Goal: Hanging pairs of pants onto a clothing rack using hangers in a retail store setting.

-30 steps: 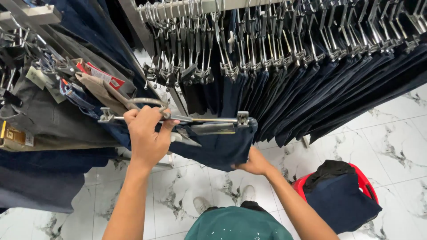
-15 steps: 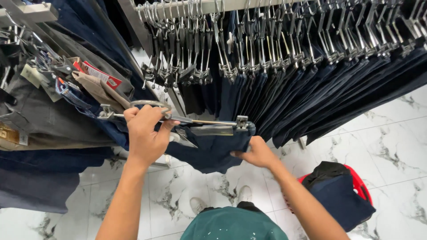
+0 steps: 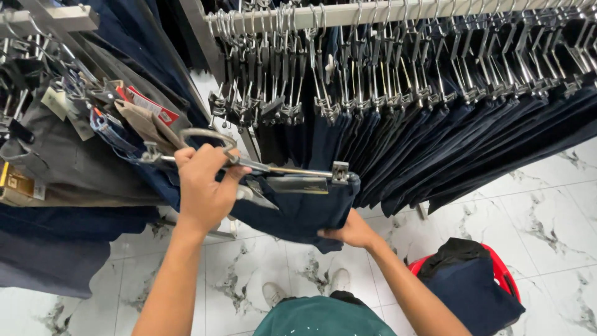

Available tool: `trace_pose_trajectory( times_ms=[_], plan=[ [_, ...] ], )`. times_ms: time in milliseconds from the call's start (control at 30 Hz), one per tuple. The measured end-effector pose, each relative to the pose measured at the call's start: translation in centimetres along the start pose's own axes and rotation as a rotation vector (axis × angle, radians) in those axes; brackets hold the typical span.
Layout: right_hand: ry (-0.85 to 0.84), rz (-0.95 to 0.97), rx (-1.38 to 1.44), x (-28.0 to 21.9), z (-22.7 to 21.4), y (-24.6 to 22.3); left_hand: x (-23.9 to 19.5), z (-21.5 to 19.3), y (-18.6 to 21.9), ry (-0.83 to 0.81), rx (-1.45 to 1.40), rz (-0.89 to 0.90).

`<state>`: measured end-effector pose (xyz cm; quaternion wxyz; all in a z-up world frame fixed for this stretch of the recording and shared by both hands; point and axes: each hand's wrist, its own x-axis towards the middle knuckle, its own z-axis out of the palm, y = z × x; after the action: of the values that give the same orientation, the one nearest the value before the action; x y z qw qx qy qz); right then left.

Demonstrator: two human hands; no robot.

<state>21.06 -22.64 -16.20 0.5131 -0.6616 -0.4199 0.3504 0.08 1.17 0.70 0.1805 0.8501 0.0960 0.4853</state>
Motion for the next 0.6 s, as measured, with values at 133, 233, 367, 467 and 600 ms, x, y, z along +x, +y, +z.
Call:
trace_pose_trajectory(
  times_ms=[133, 233, 367, 467, 600],
  plan=[
    [-0.055, 0.046, 0.076, -0.1, 0.4, -0.4, -1.5, 1.2, -0.7, 0.0, 0.04, 0.0],
    [0.136, -0.022, 0.016, 0.3, -0.3, 1.5, -2.7, 1.8, -1.6, -0.023, 0.118, 0.02],
    [0.198, -0.232, -0.012, 0.4, -1.2, -3.9, -2.9, 1.7, -0.8, 0.007, 0.125, -0.037],
    [-0.152, -0.205, -0.084, 0.7, -1.3, -4.8, -2.8, 1.3, 0.3, -0.147, 0.121, -0.125],
    [-0.1, -0.134, -0.119, 1.4, -0.9, -3.3, -3.0, 1.9, 0.2, -0.107, 0.149, -0.116]
  ],
)
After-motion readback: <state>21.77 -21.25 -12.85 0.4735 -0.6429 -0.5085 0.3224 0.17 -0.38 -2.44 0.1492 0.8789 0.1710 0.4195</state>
